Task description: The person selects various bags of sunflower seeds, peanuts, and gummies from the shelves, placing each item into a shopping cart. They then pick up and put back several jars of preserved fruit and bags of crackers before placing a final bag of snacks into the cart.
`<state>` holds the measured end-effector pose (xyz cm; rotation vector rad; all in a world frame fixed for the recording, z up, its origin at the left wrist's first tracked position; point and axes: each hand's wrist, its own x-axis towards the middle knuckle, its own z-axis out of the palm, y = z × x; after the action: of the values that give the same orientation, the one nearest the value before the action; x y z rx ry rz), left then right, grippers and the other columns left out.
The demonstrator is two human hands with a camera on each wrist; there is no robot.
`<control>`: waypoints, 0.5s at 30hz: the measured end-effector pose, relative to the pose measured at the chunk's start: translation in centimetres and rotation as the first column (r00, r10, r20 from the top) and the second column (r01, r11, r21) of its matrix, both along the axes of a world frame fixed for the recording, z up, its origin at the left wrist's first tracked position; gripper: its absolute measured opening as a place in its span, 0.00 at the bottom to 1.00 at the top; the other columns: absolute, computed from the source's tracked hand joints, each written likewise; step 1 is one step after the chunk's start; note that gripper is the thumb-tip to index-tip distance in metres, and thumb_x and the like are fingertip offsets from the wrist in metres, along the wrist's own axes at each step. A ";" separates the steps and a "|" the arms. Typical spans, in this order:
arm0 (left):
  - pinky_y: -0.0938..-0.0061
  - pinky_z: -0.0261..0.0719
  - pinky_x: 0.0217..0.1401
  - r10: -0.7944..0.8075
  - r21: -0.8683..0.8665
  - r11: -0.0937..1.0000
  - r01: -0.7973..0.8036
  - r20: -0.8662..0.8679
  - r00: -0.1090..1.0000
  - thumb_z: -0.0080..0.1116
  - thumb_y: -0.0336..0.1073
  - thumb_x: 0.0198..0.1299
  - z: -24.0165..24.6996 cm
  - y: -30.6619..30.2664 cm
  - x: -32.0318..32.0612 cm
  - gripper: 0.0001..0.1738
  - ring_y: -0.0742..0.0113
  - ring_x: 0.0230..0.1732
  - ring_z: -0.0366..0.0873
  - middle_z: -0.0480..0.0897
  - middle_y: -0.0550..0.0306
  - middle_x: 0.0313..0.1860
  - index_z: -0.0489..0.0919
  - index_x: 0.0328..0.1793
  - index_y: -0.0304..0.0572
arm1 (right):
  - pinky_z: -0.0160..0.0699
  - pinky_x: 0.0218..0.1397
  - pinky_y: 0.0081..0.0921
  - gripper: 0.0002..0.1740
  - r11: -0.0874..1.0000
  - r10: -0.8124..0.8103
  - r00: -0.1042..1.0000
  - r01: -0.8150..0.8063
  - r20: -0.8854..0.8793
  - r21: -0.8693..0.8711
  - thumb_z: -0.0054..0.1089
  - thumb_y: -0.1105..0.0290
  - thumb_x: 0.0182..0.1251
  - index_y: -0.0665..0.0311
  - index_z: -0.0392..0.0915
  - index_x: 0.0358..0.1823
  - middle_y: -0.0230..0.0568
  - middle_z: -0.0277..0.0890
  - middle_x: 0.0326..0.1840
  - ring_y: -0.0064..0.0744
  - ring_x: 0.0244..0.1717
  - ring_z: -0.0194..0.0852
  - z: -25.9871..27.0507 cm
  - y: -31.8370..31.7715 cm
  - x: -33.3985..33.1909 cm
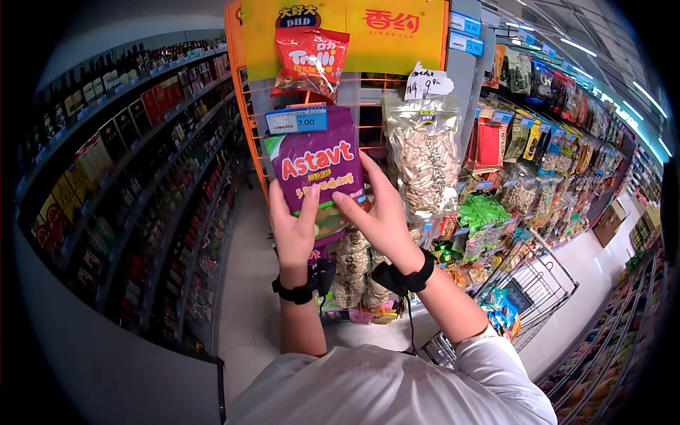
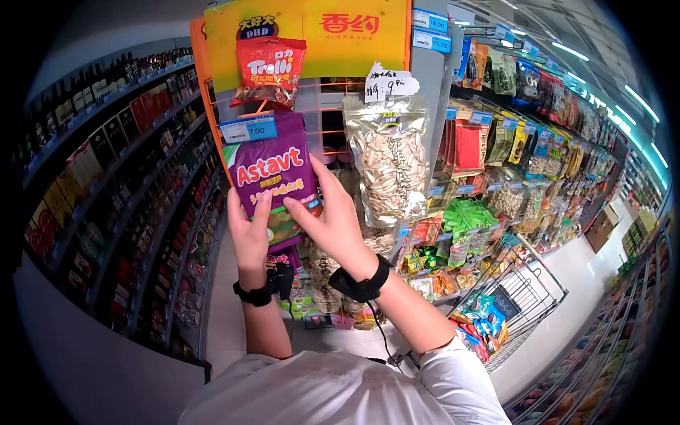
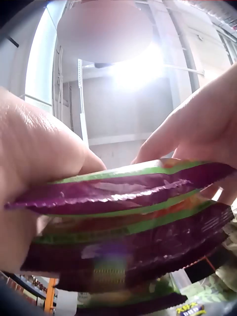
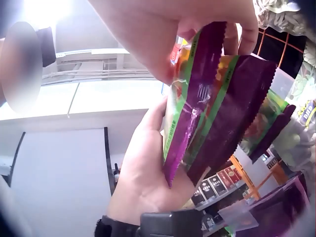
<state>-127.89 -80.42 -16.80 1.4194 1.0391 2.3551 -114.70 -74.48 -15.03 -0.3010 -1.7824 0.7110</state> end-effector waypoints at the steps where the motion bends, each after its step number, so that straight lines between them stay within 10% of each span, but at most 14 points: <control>1: 0.75 0.74 0.53 0.009 0.013 1.000 -0.009 0.002 1.000 0.58 0.31 0.64 0.2 -0.4 0.3 0.19 0.74 0.49 0.75 0.78 0.57 0.49 0.68 0.59 0.34 | 0.72 0.58 0.32 0.39 1.000 0.010 1.000 -0.010 -0.010 -0.001 0.68 0.67 0.57 0.72 0.60 0.67 0.56 0.72 0.57 0.44 0.57 0.75 0.1 -0.1 0.1; 9: 0.74 0.68 0.60 0.034 0.003 0.999 -0.035 0.056 0.998 0.55 0.29 0.64 -0.1 -2.1 1.8 0.21 0.71 0.54 0.72 0.75 0.55 0.53 0.65 0.61 0.35 | 0.66 0.65 0.32 0.40 0.993 0.095 0.995 -0.093 -0.032 0.072 0.68 0.68 0.56 0.69 0.59 0.68 0.52 0.67 0.61 0.43 0.63 0.67 -0.1 -0.9 1.0; 12: 0.71 0.65 0.63 0.045 0.014 0.999 -0.048 0.179 0.983 0.53 0.29 0.64 -1.4 -2.6 1.5 0.22 0.68 0.57 0.71 0.73 0.54 0.57 0.64 0.63 0.34 | 0.66 0.63 0.27 0.32 0.793 0.441 0.883 -0.467 -0.162 -0.391 0.55 0.60 0.69 0.63 0.57 0.71 0.44 0.67 0.63 0.30 0.62 0.65 0.4 1.4 2.1; 15: 0.70 0.64 0.65 -0.006 0.033 0.999 -0.003 0.265 0.964 0.53 0.30 0.63 -2.7 -3.0 1.0 0.25 0.66 0.58 0.70 0.72 0.53 0.58 0.63 0.65 0.34 | 0.67 0.61 0.26 0.33 0.767 0.530 0.848 -0.486 -0.014 -0.419 0.54 0.57 0.71 0.63 0.55 0.71 0.43 0.68 0.61 0.27 0.60 0.66 0.8 2.0 2.9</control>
<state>-126.92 -83.44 -19.46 1.0728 0.9287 2.4850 -111.80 -72.44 -14.18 -0.1240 -1.8181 1.4984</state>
